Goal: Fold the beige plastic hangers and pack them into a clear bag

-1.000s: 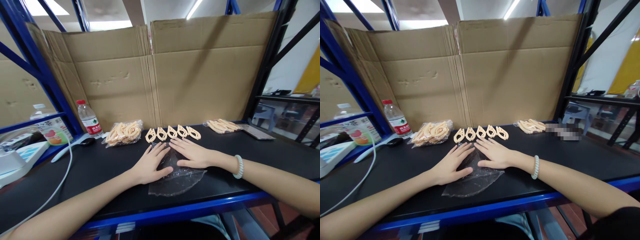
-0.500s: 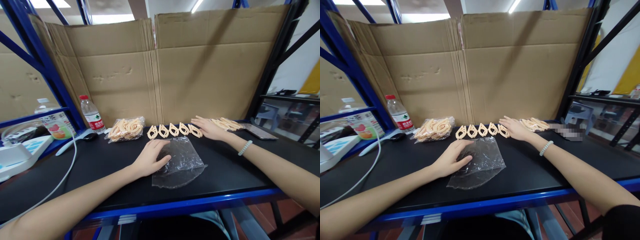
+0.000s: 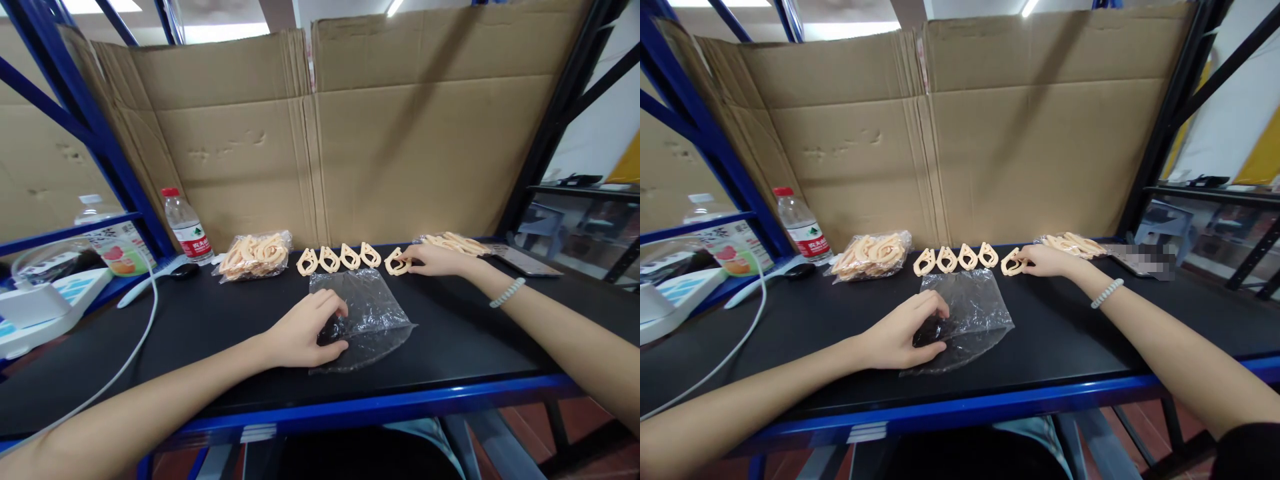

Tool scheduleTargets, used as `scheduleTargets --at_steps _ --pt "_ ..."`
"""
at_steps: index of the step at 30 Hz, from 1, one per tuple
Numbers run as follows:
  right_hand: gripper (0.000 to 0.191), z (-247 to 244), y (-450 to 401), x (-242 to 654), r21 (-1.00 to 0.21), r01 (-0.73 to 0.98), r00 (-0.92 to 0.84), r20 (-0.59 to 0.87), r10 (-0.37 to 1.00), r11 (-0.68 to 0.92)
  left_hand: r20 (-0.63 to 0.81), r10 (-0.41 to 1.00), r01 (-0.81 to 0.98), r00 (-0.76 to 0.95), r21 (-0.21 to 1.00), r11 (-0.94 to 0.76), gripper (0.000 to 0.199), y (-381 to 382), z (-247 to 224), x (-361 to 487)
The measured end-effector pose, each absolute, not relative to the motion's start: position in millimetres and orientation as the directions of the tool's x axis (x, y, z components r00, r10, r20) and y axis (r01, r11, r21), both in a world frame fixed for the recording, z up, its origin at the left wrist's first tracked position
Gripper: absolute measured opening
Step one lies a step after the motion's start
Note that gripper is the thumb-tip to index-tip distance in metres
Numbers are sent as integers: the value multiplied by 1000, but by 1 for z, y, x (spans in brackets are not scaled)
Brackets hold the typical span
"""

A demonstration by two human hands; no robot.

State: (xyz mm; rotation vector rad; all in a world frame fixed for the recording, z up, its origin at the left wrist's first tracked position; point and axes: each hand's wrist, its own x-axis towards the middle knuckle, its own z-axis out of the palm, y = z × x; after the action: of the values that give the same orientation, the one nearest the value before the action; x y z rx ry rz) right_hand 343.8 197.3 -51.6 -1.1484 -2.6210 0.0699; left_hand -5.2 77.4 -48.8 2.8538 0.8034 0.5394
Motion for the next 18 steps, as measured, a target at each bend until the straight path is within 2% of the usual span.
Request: scheduleTargets --at_steps 3,6,8,11,14,18 --pt "44 -45 192 349 -140 727 -639 220 737 672 338 500 470 797 172 -866 20 80 -51 -6" --pt "62 -51 200 357 -103 719 -641 284 713 688 361 459 449 812 118 -886 14 82 -52 -7" --pt "67 -59 208 361 -119 724 -638 256 726 679 360 432 431 827 87 -898 12 82 -52 -7" --pt "55 -65 215 364 -168 749 -615 184 767 641 351 397 405 848 53 -913 11 82 -52 -7" --pt "40 -57 208 361 -165 776 -595 133 793 609 348 365 384 864 16 -923 9 82 -54 -6" --pt "28 -42 180 349 -156 817 -554 56 831 555 361 308 345 880 -41 -938 19 80 -59 -7"
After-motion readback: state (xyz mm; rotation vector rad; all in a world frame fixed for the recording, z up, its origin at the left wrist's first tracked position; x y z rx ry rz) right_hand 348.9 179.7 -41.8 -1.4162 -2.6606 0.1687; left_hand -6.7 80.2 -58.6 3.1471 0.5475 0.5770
